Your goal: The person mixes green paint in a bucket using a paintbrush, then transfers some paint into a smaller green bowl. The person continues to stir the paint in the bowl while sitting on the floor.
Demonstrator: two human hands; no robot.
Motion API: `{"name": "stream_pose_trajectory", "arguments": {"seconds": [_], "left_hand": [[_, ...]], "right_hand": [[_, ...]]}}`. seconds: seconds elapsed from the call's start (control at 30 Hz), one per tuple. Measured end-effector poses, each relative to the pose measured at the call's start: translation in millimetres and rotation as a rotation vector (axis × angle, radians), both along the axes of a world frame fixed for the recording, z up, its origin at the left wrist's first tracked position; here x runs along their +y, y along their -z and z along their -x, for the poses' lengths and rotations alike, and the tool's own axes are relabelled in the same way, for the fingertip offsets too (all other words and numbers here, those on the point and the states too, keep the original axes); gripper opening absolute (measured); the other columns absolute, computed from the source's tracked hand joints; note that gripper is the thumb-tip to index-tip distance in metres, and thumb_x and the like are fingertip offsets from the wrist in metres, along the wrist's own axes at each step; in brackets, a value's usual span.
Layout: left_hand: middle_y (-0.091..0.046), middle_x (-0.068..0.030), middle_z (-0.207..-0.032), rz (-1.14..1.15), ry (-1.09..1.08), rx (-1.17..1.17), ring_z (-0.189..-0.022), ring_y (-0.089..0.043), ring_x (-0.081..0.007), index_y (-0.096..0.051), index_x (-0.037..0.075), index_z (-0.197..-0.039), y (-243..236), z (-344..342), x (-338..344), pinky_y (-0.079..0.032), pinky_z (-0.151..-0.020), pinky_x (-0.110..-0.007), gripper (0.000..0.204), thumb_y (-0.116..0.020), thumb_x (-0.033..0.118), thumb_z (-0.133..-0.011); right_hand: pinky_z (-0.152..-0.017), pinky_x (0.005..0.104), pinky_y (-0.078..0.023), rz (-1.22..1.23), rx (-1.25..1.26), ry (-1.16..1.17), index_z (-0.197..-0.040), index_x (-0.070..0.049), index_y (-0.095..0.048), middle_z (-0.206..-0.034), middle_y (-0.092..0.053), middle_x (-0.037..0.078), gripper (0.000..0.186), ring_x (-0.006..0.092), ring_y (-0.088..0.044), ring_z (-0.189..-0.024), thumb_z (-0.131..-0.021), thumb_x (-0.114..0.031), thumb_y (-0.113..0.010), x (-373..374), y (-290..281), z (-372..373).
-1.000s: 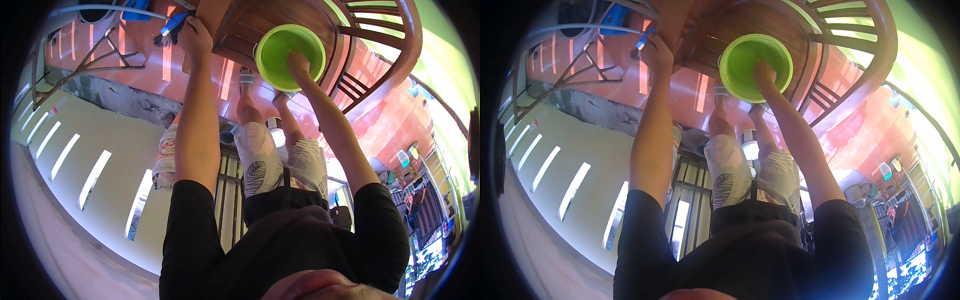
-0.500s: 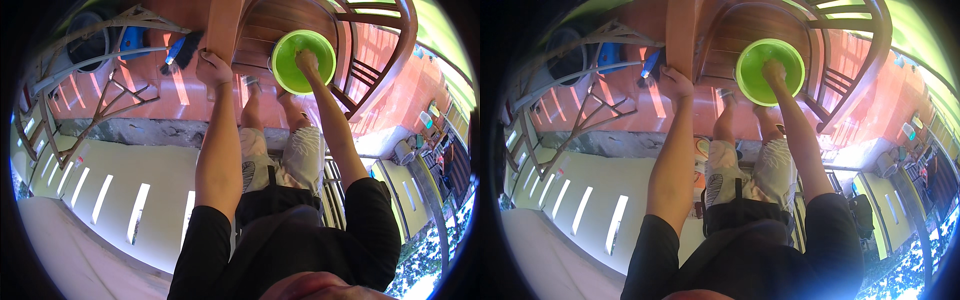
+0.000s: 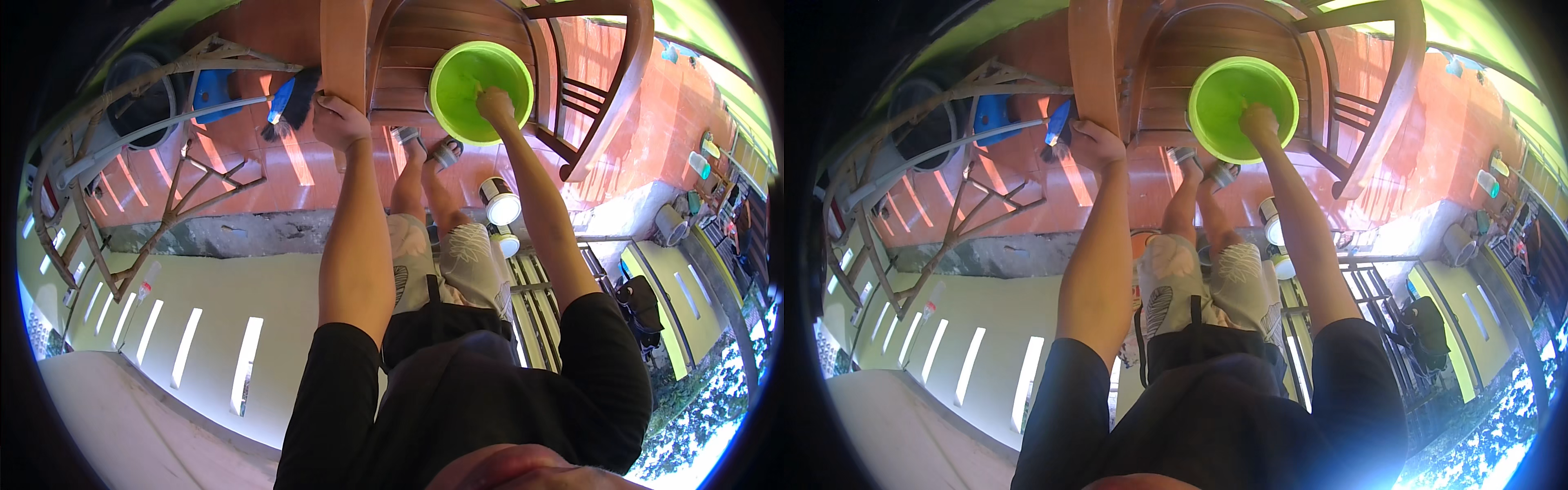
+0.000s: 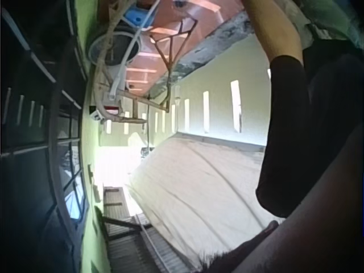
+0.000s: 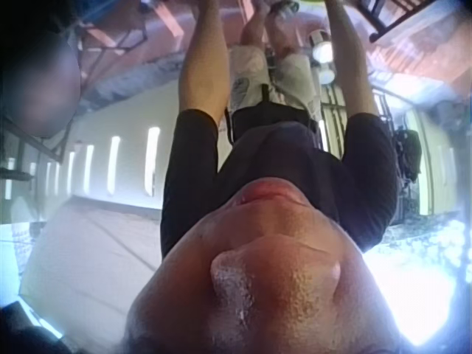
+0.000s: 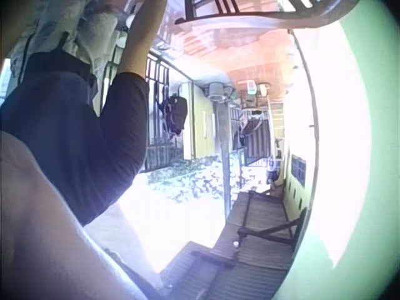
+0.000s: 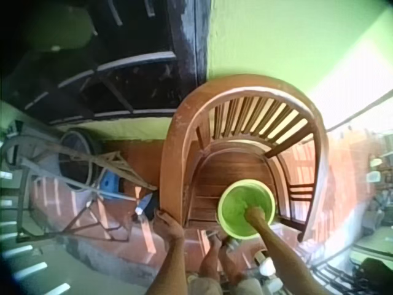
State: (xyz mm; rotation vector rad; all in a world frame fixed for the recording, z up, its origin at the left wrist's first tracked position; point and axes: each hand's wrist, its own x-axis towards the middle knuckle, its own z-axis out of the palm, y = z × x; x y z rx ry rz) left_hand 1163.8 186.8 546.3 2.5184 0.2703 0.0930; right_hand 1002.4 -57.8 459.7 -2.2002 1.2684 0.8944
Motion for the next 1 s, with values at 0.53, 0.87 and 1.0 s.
{"name": "stream_pose_trajectory", "arguments": {"seconds": [0.53,0.87,1.0], "left_hand": [[-0.063,-0.0237,-0.072,-0.002,0.018,-0.068,-0.066,-0.060,-0.0475,-0.056,0.002,-0.080,-5,4,-2,-0.045,-0.057,-0.056,0.041,-0.030,0.030,-0.096],[-0.064,-0.0228,-0.075,0.026,-0.003,-0.099,-0.068,-0.061,-0.0469,-0.057,0.004,-0.080,-1,3,-3,-0.045,-0.057,-0.055,0.040,-0.031,0.031,-0.095],[-0.064,-0.0226,-0.075,0.013,0.022,-0.109,-0.068,-0.061,-0.0467,-0.057,0.004,-0.080,1,4,0,-0.046,-0.057,-0.055,0.040,-0.032,0.031,-0.095]], "right_hand": [[-0.081,0.0442,-0.058,0.143,-0.273,-0.092,-0.109,-0.011,-0.069,-0.103,-0.070,0.019,0.026,0.0353,-0.070,-0.094,-0.088,-0.011,-0.055,20,40,6],[-0.083,0.0454,-0.056,0.046,-0.142,-0.207,-0.106,-0.009,-0.071,-0.103,-0.071,0.020,0.027,0.0359,-0.070,-0.098,-0.091,-0.023,-0.055,-3,9,-10],[-0.082,0.0462,-0.056,-0.107,-0.027,-0.281,-0.103,-0.007,-0.072,-0.102,-0.072,0.021,0.029,0.0371,-0.070,-0.097,-0.092,-0.026,-0.054,-17,3,-7]]}}
